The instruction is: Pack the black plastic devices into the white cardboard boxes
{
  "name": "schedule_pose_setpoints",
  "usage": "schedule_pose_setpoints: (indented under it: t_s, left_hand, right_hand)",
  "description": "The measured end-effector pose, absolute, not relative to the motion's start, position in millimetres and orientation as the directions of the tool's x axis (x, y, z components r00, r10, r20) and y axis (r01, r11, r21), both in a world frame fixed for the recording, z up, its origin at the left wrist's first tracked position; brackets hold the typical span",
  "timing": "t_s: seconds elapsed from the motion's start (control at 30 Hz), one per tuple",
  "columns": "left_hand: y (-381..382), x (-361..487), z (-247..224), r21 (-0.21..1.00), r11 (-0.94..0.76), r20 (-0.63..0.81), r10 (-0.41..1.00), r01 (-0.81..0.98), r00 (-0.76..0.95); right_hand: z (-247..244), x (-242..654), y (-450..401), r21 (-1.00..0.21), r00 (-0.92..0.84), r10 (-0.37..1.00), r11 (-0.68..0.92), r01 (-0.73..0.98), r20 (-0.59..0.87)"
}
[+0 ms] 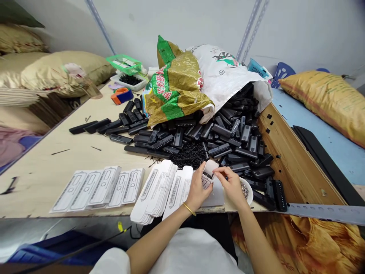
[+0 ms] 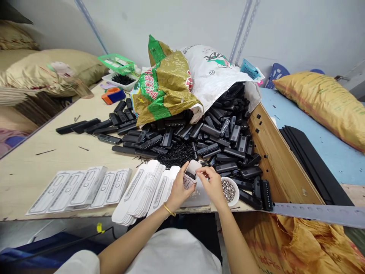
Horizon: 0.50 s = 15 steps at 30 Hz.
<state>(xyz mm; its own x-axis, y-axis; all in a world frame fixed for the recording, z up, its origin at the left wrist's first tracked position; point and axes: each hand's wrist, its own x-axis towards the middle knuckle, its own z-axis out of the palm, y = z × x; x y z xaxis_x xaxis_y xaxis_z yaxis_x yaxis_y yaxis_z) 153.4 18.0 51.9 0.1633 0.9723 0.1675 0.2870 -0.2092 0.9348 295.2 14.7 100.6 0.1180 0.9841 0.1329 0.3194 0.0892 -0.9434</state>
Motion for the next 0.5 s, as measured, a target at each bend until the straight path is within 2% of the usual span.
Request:
schedule_pose_setpoints:
  t_s: [0.07,0.2,0.27,0.33,0.43,0.5]
  left_hand:
    - [16.2,151.5,48.0,0.942,-0.205,0.173,0.975,0.265,0.139]
    - [12.2,147.4,41.3,0.940,-0.283,0.232,0.939,0.190,0.252]
    - [11.4,146.3,39.7,0.950,-0.283,0.236,0.928,0.134,0.288]
    - [11.8,145.7,39.0,0.969,-0.227,0.195,0.942,0.092,0.273]
    - [12.9,146.6,39.2,0.982,-0.176,0.151,0.952,0.074,0.265]
    - [13.3,148.7,40.0,0.979,-0.182,0.152,0.952,0.089,0.265]
  right_hand:
    - [88.5,291.8,13.4,-0.925,0.147,0.977,0.089,0.369,0.152]
    - [64.7,274.5,19.5,-0.975,0.240,0.964,0.061,0.213,0.113]
    - [58.9,260.3,19.1,-0.973,0.256,0.959,0.059,0.225,0.118]
    - [57.0,247.4,13.8,-0.937,0.262,0.940,0.129,0.325,0.220]
    - [57.8,239.5,2.8,-0.853,0.181,0.900,0.287,0.436,0.396]
    - [59.4,242.0,-1.0,-0.846,0.174,0.894,0.305,0.438,0.412]
